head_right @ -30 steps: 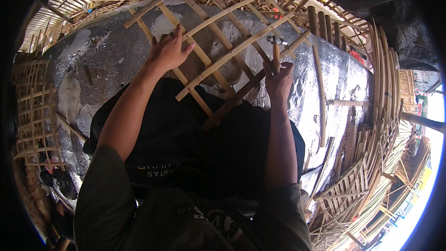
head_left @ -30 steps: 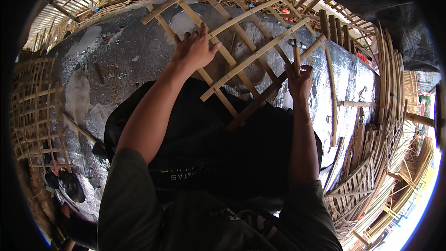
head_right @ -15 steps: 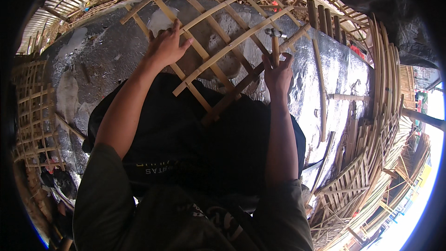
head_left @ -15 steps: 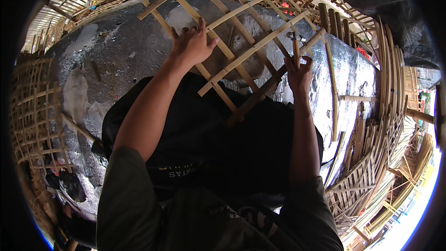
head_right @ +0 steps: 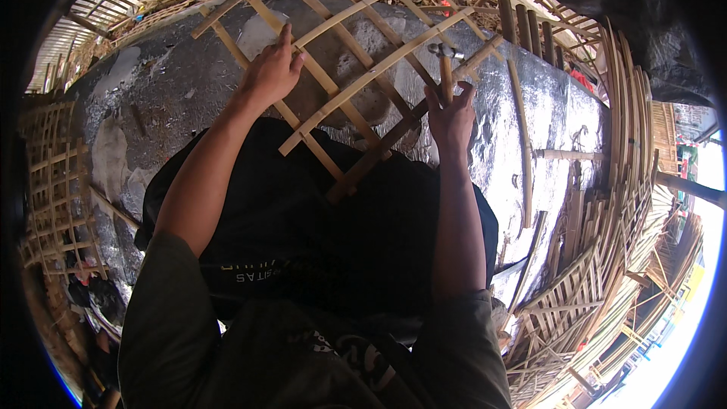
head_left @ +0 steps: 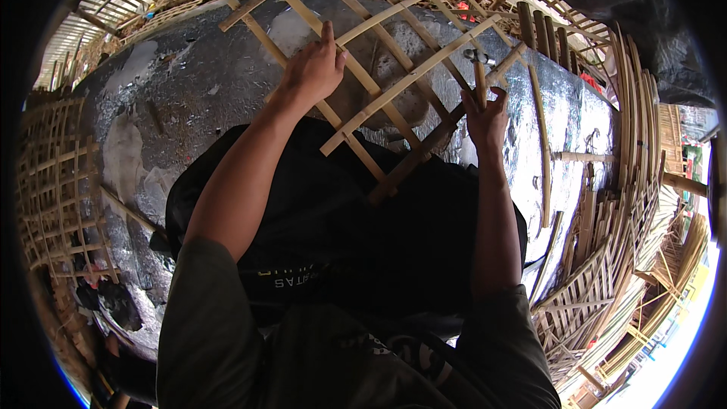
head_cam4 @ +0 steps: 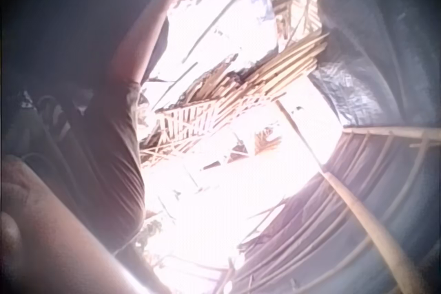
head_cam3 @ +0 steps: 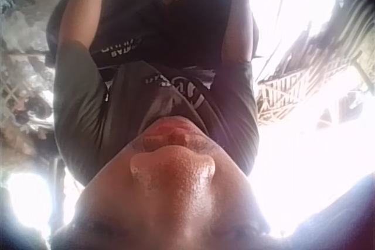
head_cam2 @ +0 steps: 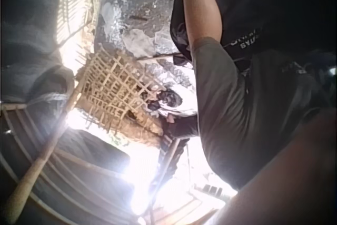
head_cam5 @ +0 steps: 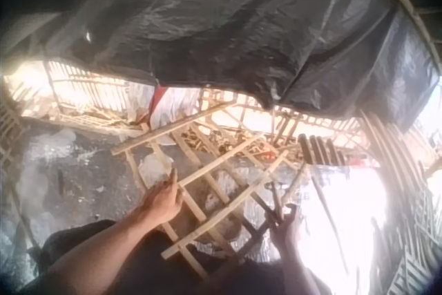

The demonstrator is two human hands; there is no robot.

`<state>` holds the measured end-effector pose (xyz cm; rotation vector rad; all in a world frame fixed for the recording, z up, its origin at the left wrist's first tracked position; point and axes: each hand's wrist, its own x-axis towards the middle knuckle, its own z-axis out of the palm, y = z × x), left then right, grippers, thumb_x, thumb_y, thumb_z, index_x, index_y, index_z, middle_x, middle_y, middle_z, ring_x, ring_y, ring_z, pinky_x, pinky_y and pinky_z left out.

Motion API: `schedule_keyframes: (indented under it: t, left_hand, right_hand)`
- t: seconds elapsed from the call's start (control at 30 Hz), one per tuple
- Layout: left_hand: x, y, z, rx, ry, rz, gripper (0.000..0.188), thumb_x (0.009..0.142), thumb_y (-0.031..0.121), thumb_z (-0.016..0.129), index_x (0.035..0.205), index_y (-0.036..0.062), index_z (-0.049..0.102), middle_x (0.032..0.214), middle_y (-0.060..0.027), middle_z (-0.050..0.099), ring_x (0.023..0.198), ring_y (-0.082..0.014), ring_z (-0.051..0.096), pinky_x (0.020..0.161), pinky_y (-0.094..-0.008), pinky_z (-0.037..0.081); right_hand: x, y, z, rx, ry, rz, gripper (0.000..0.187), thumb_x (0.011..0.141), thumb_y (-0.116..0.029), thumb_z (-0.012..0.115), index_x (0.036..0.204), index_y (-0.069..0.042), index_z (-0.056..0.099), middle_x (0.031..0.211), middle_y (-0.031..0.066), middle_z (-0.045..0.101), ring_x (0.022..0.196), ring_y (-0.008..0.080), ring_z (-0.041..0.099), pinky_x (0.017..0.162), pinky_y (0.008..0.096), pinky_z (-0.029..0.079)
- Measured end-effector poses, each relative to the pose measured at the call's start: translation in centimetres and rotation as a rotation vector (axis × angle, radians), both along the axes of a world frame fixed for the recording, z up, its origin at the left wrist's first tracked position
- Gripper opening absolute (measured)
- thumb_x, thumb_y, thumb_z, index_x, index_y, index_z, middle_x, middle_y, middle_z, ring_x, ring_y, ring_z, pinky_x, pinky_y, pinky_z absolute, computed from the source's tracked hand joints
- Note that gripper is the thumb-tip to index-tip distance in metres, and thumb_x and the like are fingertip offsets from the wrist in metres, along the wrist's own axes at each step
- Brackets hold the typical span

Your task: The person constructs a wooden lattice by positioning thin bamboo slats and securing them together with a hammer and small nails.

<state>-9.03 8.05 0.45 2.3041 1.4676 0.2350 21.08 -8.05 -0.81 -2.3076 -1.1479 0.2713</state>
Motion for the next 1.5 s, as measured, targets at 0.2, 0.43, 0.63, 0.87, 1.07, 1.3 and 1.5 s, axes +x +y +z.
schedule_keyframes:
  t: [0.2,0.43,0.63,0.87,1.07,1.3,1.5]
  left_hand:
    - [-0.1,0.4,-0.5,0.000,-0.085,0.036,0.063,0.098,0.033,0.055,0.146,-0.0030,0.035,0.106,-0.0269,0.068,0.097,-0.0433,0.067,0.084,-0.0506,0.054]
    - [0.1,0.4,-0.6,0.047,-0.100,0.022,0.064,0.095,0.037,0.059,0.141,-0.0038,0.040,0.098,-0.0237,0.070,0.093,-0.0420,0.068,0.083,-0.0488,0.056]
    - [0.2,0.3,-0.4,0.059,-0.102,0.006,0.061,0.095,0.035,0.059,0.140,-0.0039,0.042,0.098,-0.0240,0.070,0.093,-0.0414,0.069,0.082,-0.0489,0.056]
    - [-0.1,0.0,-0.2,0.075,-0.112,0.018,0.058,0.095,0.034,0.059,0.138,-0.0027,0.044,0.097,-0.0231,0.071,0.094,-0.0413,0.068,0.083,-0.0493,0.055]
    - [0.1,0.1,0.2,-0.026,-0.136,0.059,0.050,0.097,0.036,0.059,0.137,0.0079,0.050,0.105,-0.0225,0.070,0.102,-0.0412,0.065,0.087,-0.0501,0.052]
    - [0.3,0.3,0.0,0.002,-0.123,0.036,0.050,0.097,0.037,0.058,0.137,0.0078,0.051,0.105,-0.0199,0.071,0.101,-0.0398,0.066,0.087,-0.0487,0.053]
    - [0.2,-0.4,-0.5,0.023,0.024,-0.017,0.063,0.099,0.046,0.052,0.144,0.0036,0.041,0.128,-0.0248,0.061,0.118,-0.0412,0.059,0.097,-0.0476,0.050]
  right_hand:
    - [-0.2,0.1,0.3,-0.028,0.018,-0.002,0.068,0.084,-0.044,0.076,0.127,-0.004,0.041,0.095,0.0331,0.067,0.091,0.0516,0.066,0.078,0.0549,0.052]
    - [0.0,0.1,0.1,-0.026,-0.011,0.017,0.068,0.085,-0.044,0.075,0.128,-0.003,0.041,0.097,0.0330,0.067,0.093,0.0524,0.065,0.080,0.0549,0.051]
    - [0.3,0.0,-0.2,-0.013,-0.067,0.013,0.072,0.084,-0.047,0.076,0.128,-0.002,0.043,0.085,0.0244,0.068,0.083,0.0430,0.069,0.075,0.0488,0.053]
    - [-0.3,0.2,0.5,-0.050,0.026,0.004,0.068,0.085,-0.043,0.076,0.128,-0.002,0.043,0.101,0.0326,0.066,0.098,0.0504,0.065,0.084,0.0528,0.051]
    - [-0.2,0.1,0.5,-0.043,0.025,0.010,0.066,0.085,-0.043,0.075,0.128,-0.004,0.043,0.098,0.0308,0.067,0.095,0.0500,0.066,0.082,0.0528,0.051]
    - [0.5,0.0,-0.6,-0.011,-0.120,0.044,0.069,0.084,-0.048,0.076,0.126,-0.004,0.046,0.079,0.0198,0.068,0.078,0.0399,0.070,0.070,0.0474,0.053]
    - [-0.3,0.1,0.4,-0.052,-0.017,0.028,0.065,0.087,-0.044,0.074,0.129,-0.007,0.041,0.096,0.0309,0.068,0.095,0.0519,0.064,0.081,0.0542,0.050]
